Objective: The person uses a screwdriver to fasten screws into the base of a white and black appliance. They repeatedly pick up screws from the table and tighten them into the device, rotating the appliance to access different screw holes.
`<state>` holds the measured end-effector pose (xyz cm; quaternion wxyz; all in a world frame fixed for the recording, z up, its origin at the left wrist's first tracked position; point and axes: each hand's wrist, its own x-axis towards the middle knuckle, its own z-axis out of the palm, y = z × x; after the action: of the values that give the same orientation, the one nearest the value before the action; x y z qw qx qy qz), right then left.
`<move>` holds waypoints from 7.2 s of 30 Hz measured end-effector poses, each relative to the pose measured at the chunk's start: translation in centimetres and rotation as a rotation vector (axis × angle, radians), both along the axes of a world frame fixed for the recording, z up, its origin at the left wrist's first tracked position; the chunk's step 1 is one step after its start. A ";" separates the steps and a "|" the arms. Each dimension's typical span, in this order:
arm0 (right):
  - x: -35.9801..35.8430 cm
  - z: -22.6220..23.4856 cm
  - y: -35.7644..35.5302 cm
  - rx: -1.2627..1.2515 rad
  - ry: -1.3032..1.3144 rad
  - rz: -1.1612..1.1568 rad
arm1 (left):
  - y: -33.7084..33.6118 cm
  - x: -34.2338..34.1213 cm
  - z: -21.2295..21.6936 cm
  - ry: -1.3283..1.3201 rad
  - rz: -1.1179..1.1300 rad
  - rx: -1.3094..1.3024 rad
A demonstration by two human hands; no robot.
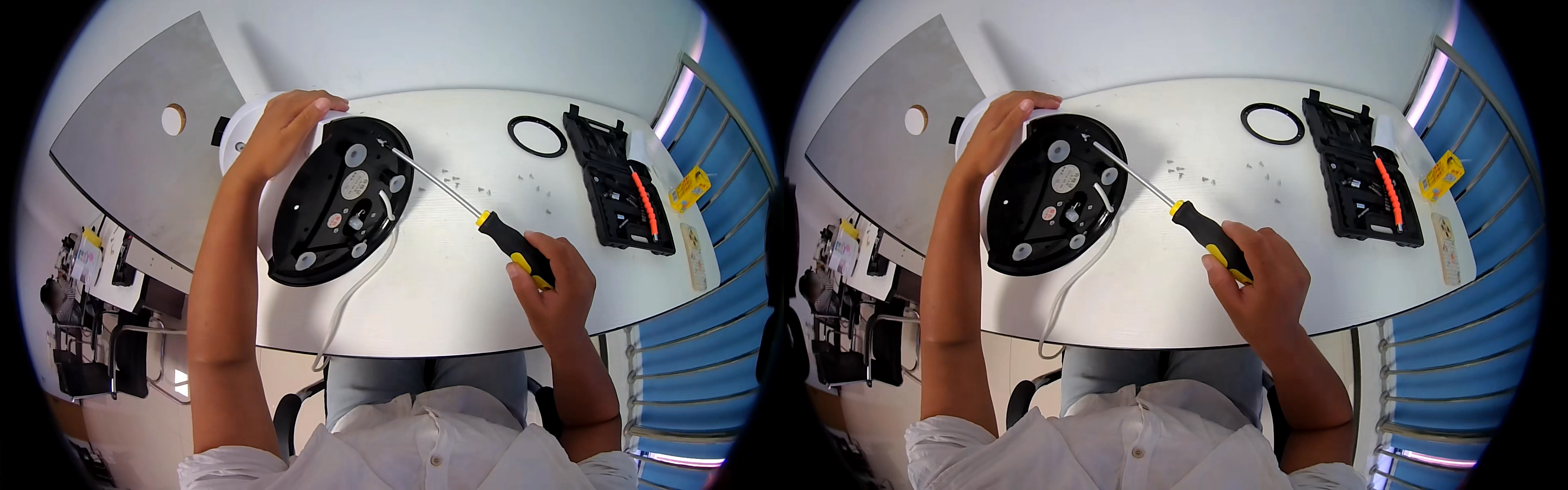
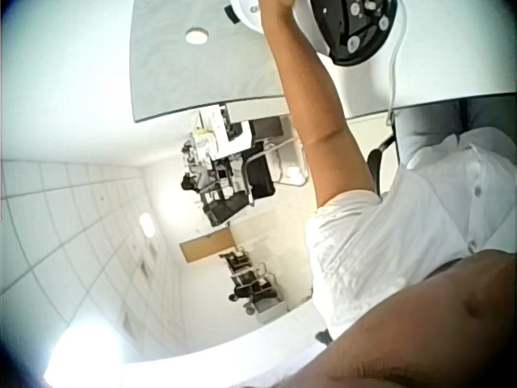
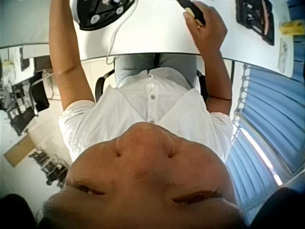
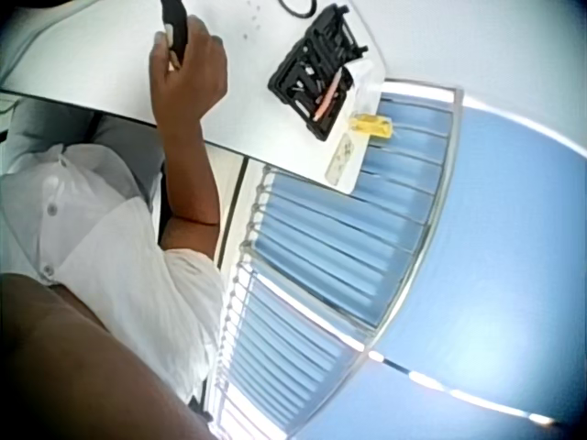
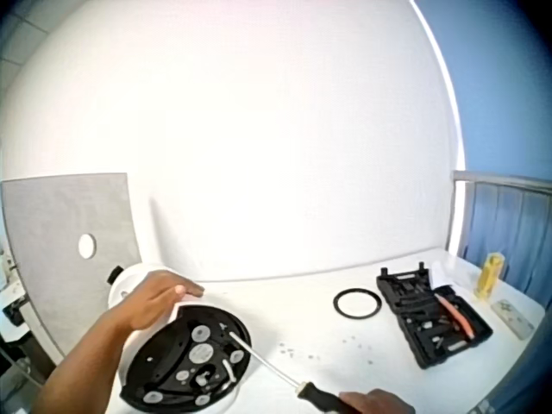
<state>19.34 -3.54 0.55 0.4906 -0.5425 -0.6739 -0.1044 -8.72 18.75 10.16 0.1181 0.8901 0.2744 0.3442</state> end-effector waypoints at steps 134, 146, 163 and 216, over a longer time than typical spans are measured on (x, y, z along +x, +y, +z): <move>2.3 -0.7 2.1 -0.085 0.472 0.348 | -2.3 -2.3 -0.5 0.093 0.115 0.036; 3.1 2.1 3.0 -0.089 0.352 0.385 | -2.3 -2.3 -0.5 0.078 0.115 0.028; 5.5 0.2 5.8 0.064 0.279 0.437 | -2.5 -2.2 -0.5 0.092 0.131 0.017; 4.4 -0.5 5.7 0.331 -0.048 0.269 | -2.5 -2.0 -0.3 0.136 0.168 0.020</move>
<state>23.72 2.14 0.03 0.5665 -0.3569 -0.7253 -0.1601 -10.72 16.20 9.90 0.0610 0.8863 0.3521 0.2946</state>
